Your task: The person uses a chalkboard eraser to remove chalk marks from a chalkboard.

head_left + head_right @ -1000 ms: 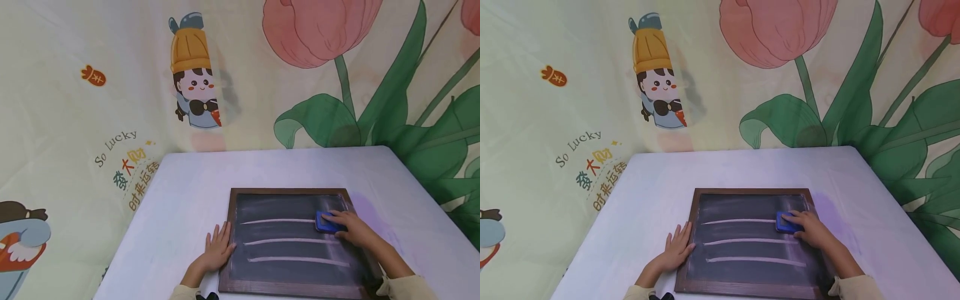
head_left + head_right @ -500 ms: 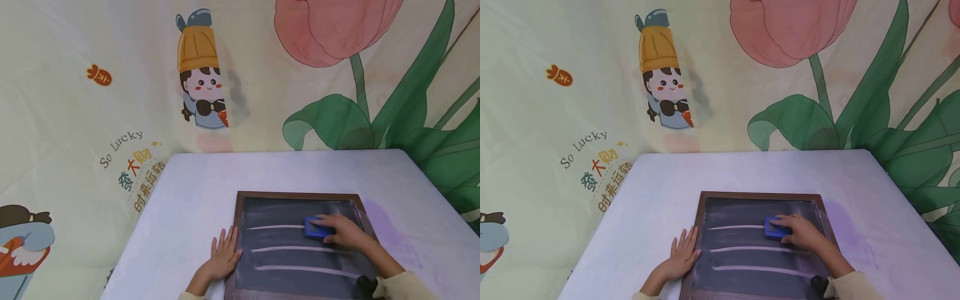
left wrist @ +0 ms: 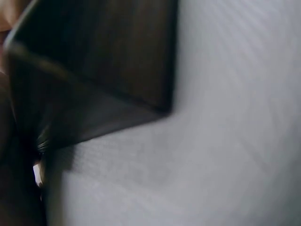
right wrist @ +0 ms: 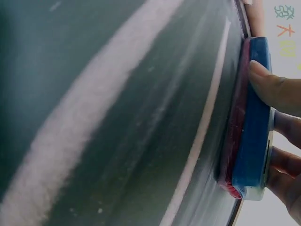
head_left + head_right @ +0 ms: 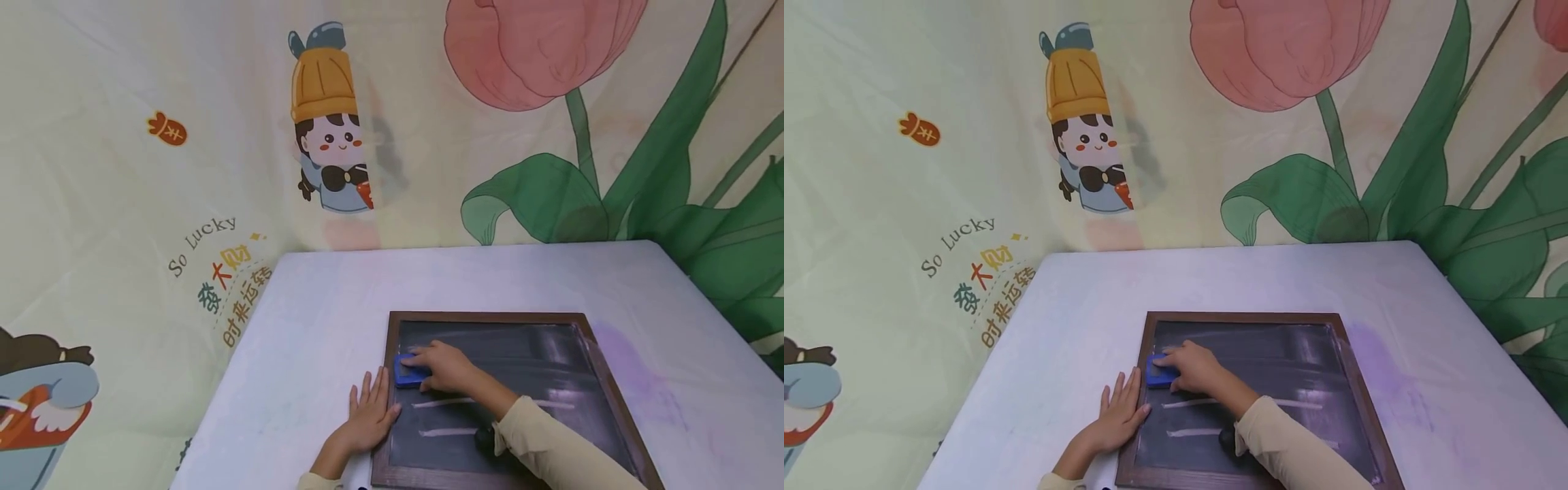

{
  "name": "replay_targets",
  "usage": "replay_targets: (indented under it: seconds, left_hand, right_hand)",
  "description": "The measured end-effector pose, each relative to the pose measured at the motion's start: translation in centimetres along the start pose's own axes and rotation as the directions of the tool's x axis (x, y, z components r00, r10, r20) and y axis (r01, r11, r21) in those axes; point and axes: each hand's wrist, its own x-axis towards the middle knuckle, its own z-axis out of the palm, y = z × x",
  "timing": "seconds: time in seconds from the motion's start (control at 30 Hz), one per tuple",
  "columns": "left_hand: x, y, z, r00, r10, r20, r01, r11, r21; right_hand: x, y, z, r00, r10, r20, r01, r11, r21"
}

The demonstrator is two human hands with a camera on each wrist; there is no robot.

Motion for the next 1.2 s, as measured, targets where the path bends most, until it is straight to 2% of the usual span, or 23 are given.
replay_targets:
  seconds: [0.1, 0.23, 0.37, 0.53, 0.63, 0.8, 0.93, 1.1, 1.2]
  left_hand:
    - [0.2, 0.2, 0.1, 1.000, -0.025, 0.014, 0.024, 1.000, 0.014]
    - [0.0, 0.1, 0.5, 0.999, -0.043, 0.021, 0.043, 0.999, 0.014]
    - [-0.3, 0.0, 0.7, 1.000, -0.017, 0.014, 0.017, 1.000, -0.003]
    - [-0.2, 0.1, 0.0, 1.000, -0.017, 0.017, 0.017, 1.000, -0.011]
    - [-0.2, 0.0, 0.0, 0.999, -0.026, 0.021, 0.026, 1.000, 0.005]
    - [-0.4, 0.0, 0.2, 1.000, -0.005, 0.020, 0.005, 1.000, -0.004]
    - [-0.5, -0.2, 0.2, 1.000, 0.005, 0.008, -0.005, 1.000, -0.023]
    - [-0.4, -0.4, 0.1, 1.000, 0.008, 0.005, -0.008, 1.000, -0.013]
    - [-0.2, -0.3, 0.1, 1.000, -0.003, 0.011, 0.003, 1.000, 0.004]
  right_hand:
    - [-0.1, -0.2, 0.3, 1.000, 0.004, -0.017, -0.004, 1.000, -0.007]
    - [-1.1, -0.3, 1.3, 0.997, 0.018, -0.077, -0.018, 1.000, -0.002]
    - [-1.6, -0.5, 2.1, 0.993, 0.023, -0.117, -0.026, 0.999, -0.022]
    - [-1.4, -0.4, 1.5, 0.995, 0.027, -0.101, -0.028, 0.999, -0.017]
    - [-2.4, 0.4, 1.1, 0.994, 0.052, -0.094, -0.049, 0.998, 0.025]
    - [-6.2, 3.6, 0.6, 0.991, 0.105, -0.087, -0.096, 0.990, 0.107]
    - [-10.0, 6.8, -0.3, 0.983, 0.164, -0.085, -0.152, 0.980, 0.129]
    - [-14.9, 10.5, -1.7, 0.963, 0.230, -0.138, -0.212, 0.968, 0.130]
    - [-17.2, 12.2, -2.5, 0.952, 0.246, -0.181, -0.225, 0.966, 0.127]
